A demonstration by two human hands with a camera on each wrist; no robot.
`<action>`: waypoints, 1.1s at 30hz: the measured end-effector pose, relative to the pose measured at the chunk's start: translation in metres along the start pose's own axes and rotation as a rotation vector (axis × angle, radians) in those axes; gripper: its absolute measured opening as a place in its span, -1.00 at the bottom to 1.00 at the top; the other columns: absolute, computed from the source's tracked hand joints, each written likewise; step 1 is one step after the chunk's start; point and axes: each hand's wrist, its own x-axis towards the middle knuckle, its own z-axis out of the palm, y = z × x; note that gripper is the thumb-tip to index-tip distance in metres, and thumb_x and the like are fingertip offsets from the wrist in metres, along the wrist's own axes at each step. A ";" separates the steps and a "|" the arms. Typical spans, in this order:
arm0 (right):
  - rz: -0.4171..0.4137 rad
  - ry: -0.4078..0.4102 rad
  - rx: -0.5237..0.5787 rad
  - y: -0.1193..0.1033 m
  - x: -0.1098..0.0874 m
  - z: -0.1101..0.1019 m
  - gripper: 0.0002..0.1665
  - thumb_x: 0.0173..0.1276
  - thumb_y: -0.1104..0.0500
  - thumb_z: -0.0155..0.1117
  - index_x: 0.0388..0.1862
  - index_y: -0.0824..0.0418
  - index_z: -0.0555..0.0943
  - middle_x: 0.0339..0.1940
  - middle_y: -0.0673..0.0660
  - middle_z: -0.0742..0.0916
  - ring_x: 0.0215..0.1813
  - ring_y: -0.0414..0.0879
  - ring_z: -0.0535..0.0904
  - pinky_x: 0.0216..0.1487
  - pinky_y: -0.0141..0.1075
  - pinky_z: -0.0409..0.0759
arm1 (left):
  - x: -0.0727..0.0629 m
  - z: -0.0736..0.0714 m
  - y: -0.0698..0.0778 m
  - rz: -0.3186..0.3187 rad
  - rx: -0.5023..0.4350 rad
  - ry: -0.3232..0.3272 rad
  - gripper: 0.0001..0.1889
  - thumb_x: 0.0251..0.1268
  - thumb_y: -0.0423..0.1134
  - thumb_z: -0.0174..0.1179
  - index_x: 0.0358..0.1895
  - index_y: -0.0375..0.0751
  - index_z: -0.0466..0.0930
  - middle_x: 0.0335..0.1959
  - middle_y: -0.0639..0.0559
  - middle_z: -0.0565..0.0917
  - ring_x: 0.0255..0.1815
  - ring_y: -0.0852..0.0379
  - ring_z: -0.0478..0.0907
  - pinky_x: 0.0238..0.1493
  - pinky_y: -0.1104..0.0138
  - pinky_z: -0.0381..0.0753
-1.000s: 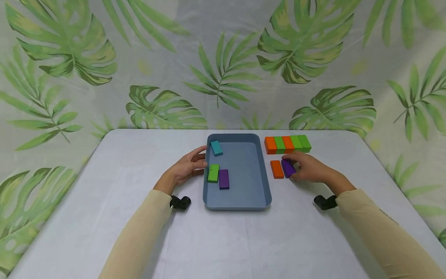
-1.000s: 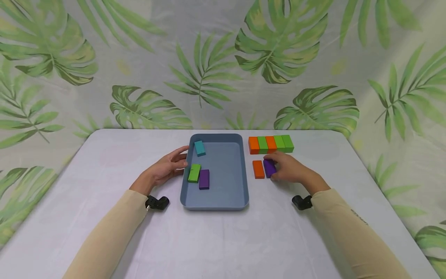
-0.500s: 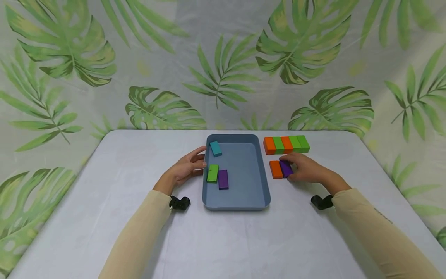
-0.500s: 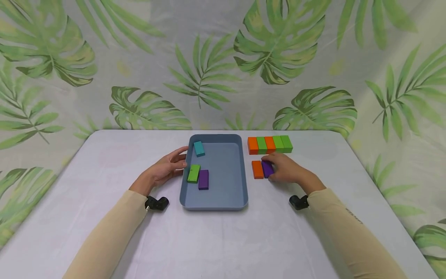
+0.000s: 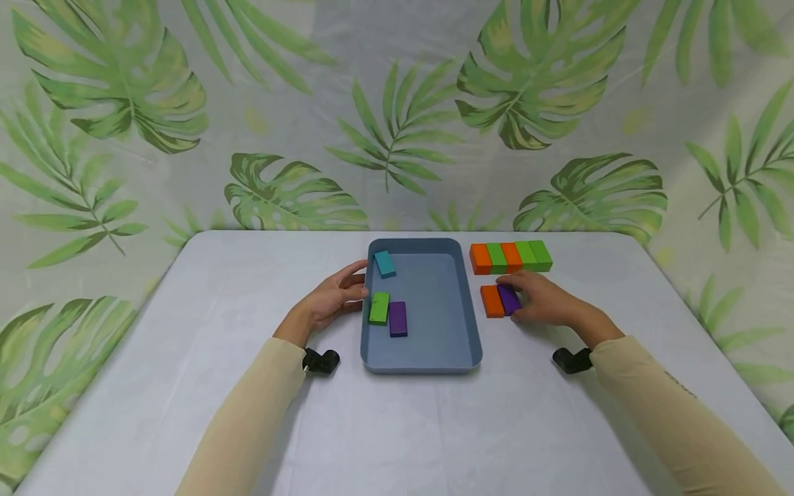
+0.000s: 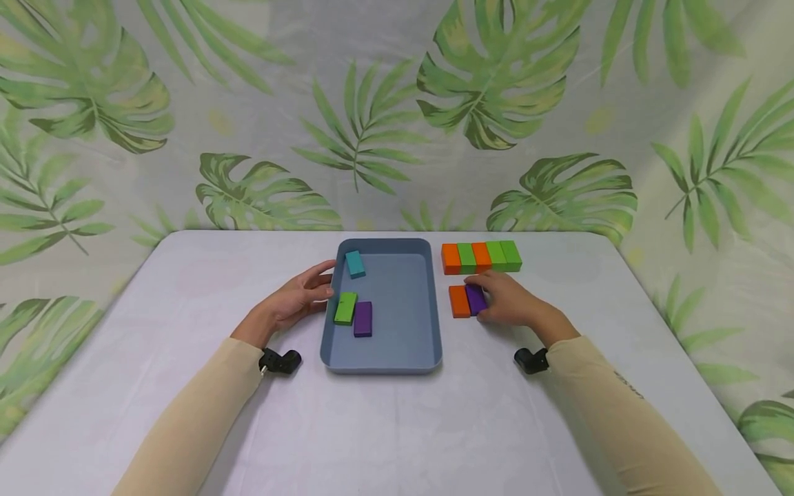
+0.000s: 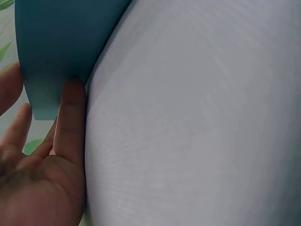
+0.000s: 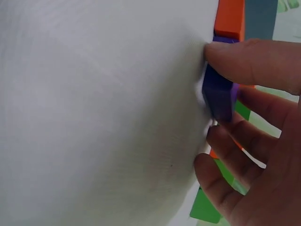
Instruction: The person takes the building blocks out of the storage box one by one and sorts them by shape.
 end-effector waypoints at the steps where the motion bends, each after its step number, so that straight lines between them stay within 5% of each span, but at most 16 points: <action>1: 0.010 -0.008 0.007 0.000 0.000 0.000 -0.18 0.14 0.27 0.43 0.41 0.31 0.40 0.33 0.43 0.49 0.32 0.35 0.41 0.33 0.29 0.41 | 0.000 0.000 0.000 0.000 0.000 -0.001 -0.22 0.45 -0.42 0.08 0.61 0.12 -0.04 0.60 -0.12 0.12 0.56 -0.11 0.21 0.53 -0.01 0.27; 12: 0.068 -0.061 0.094 -0.008 -0.005 -0.008 -0.10 0.17 0.23 0.45 0.48 0.28 0.31 0.39 0.39 0.41 0.34 0.35 0.42 0.33 0.27 0.43 | 0.001 0.001 -0.001 -0.002 0.002 -0.002 -0.22 0.44 -0.42 0.08 0.61 0.13 -0.03 0.60 -0.13 0.12 0.56 -0.12 0.20 0.53 -0.03 0.26; 23: -0.039 0.001 0.079 -0.028 -0.012 -0.037 -0.24 0.28 0.23 0.37 0.43 0.32 0.36 0.36 0.39 0.48 0.28 0.30 0.46 0.24 0.28 0.50 | -0.002 0.000 0.002 0.005 0.015 -0.014 -0.22 0.45 -0.42 0.06 0.62 0.10 -0.06 0.60 -0.16 0.11 0.55 -0.15 0.20 0.53 -0.04 0.26; 33: -0.058 -0.024 0.052 -0.050 -0.001 -0.053 -0.33 0.34 0.19 0.29 0.41 0.32 0.41 0.39 0.37 0.51 0.37 0.31 0.43 0.32 0.23 0.46 | -0.002 0.001 0.001 -0.008 -0.005 0.003 -0.23 0.44 -0.43 0.08 0.60 0.14 0.00 0.60 -0.12 0.12 0.56 -0.12 0.20 0.54 -0.04 0.24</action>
